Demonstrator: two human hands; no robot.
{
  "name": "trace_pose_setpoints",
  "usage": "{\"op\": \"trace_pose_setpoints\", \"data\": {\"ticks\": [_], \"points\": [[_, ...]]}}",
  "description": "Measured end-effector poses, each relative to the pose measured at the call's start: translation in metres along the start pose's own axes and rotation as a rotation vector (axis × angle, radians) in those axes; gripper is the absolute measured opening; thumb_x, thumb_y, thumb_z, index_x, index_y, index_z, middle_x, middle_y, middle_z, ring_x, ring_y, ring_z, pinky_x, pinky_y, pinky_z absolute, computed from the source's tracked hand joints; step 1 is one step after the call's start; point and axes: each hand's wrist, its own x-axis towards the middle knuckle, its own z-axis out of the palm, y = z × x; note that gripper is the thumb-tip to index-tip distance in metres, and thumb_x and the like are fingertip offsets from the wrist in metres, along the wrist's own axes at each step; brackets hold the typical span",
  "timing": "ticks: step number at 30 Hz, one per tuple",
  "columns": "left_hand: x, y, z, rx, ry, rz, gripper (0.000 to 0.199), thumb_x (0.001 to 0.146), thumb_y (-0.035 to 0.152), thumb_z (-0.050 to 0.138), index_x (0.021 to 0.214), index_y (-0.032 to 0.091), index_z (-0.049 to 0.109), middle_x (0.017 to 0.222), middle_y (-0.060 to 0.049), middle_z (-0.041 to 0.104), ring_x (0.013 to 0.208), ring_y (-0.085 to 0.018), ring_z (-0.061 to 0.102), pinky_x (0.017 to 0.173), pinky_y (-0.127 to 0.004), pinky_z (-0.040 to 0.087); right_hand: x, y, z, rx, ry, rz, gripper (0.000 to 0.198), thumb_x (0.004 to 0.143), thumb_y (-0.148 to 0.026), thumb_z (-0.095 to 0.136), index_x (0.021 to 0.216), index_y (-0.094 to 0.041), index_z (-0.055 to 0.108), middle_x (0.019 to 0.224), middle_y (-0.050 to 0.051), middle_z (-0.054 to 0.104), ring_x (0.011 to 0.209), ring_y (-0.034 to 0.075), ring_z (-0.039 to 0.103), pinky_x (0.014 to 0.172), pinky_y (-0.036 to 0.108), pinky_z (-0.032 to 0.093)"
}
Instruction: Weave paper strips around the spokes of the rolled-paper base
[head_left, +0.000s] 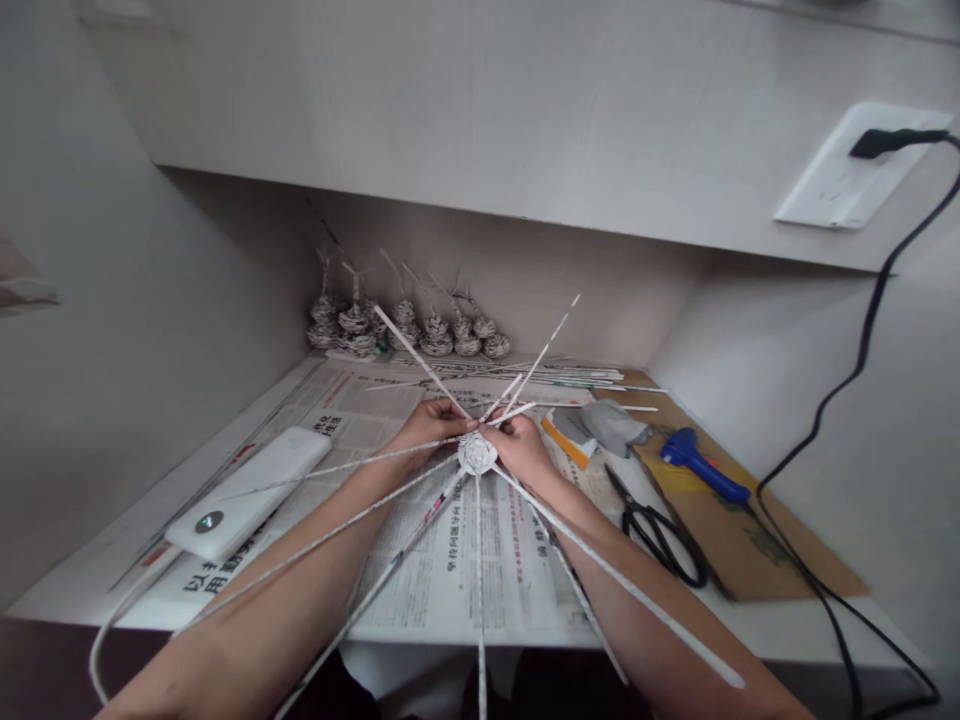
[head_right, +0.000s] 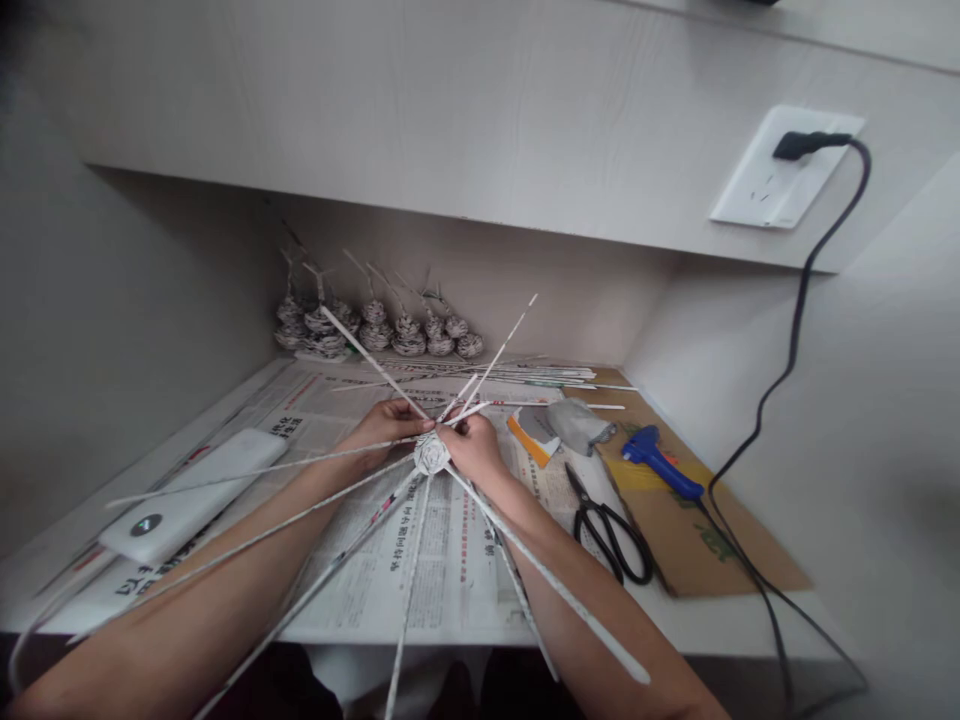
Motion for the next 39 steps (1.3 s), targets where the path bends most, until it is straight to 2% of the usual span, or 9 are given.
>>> {"op": "trace_pose_setpoints", "data": {"ticks": [3,9,16,21,23,27,30,35,39], "points": [[0.000,0.000,0.000,-0.026,-0.007,-0.009,0.038,0.046,0.031,0.088,0.065,0.013,0.061,0.058,-0.001,0.064,0.050,-0.013,0.056,0.050,-0.024,0.042,-0.002,-0.003,0.001,0.022,0.026,0.009,0.014,0.071,-0.032,0.065,0.071,-0.018,0.062,0.061,-0.002,0.063,0.055,0.014,0.055,0.055,0.025,0.043],[-0.003,0.002,0.003,-0.082,-0.042,-0.040,0.039,0.048,0.030,0.088,0.067,0.015,0.058,0.058,0.001,0.063,0.049,-0.012,0.055,0.048,-0.023,0.039,-0.002,-0.004,0.000,-0.084,0.012,-0.013,0.015,0.075,-0.031,0.061,0.077,-0.018,0.067,0.073,0.002,0.070,0.067,0.018,0.062,0.062,0.027,0.046],[-0.002,0.002,0.000,-0.014,-0.103,-0.077,0.042,0.044,0.026,0.090,0.078,0.013,0.067,0.062,-0.002,0.066,0.051,-0.013,0.057,0.048,-0.023,0.038,-0.002,-0.004,0.000,-0.123,-0.012,-0.055,0.013,0.072,-0.031,0.064,0.077,-0.019,0.067,0.072,0.001,0.070,0.066,0.018,0.061,0.061,0.027,0.045],[0.001,0.002,-0.002,-0.060,-0.016,-0.037,0.045,0.040,0.021,0.091,0.079,0.011,0.071,0.065,-0.004,0.069,0.057,-0.016,0.061,0.060,-0.028,0.046,-0.002,-0.014,-0.002,0.092,-0.028,0.105,0.021,0.065,-0.037,0.069,0.071,-0.017,0.065,0.062,0.000,0.065,0.057,0.015,0.057,0.056,0.026,0.042],[0.001,0.002,-0.003,-0.061,-0.020,-0.041,0.044,0.041,0.023,0.090,0.080,0.010,0.072,0.067,-0.005,0.070,0.058,-0.017,0.062,0.061,-0.029,0.047,-0.002,-0.016,-0.004,0.144,-0.012,0.151,0.024,0.063,-0.039,0.072,0.067,-0.017,0.063,0.059,-0.001,0.063,0.054,0.014,0.055,0.054,0.026,0.041],[0.003,-0.001,-0.007,-0.003,-0.065,-0.087,0.039,0.045,0.028,0.088,0.075,0.009,0.073,0.066,-0.007,0.070,0.055,-0.017,0.061,0.055,-0.028,0.044,0.000,-0.014,-0.005,0.180,0.022,0.181,0.028,0.058,-0.039,0.076,0.061,-0.018,0.059,0.053,-0.004,0.059,0.047,0.011,0.049,0.049,0.024,0.038],[0.003,-0.003,-0.009,0.021,-0.052,-0.123,0.032,0.048,0.028,0.087,0.072,0.011,0.073,0.061,-0.006,0.068,0.050,-0.015,0.057,0.049,-0.025,0.039,0.001,-0.013,-0.003,0.267,0.032,0.192,0.031,0.052,-0.036,0.080,0.060,-0.018,0.056,0.053,-0.005,0.059,0.049,0.011,0.051,0.051,0.024,0.040],[0.000,0.002,-0.006,0.066,-0.075,-0.082,0.022,0.053,0.027,0.084,0.064,0.012,0.072,0.053,-0.004,0.064,0.043,-0.012,0.049,0.043,-0.024,0.032,-0.003,-0.021,-0.002,0.317,-0.054,0.215,0.032,0.054,-0.039,0.081,0.069,-0.018,0.062,0.056,-0.004,0.061,0.048,0.011,0.053,0.047,0.024,0.041],[-0.002,0.009,-0.004,0.067,-0.097,-0.043,0.023,0.049,0.024,0.085,0.064,0.012,0.072,0.056,-0.004,0.066,0.046,-0.013,0.052,0.047,-0.024,0.036,-0.003,-0.023,-0.004,0.309,-0.042,0.245,0.035,0.057,-0.041,0.081,0.078,-0.017,0.067,0.059,-0.001,0.065,0.047,0.012,0.055,0.044,0.024,0.044]]}}
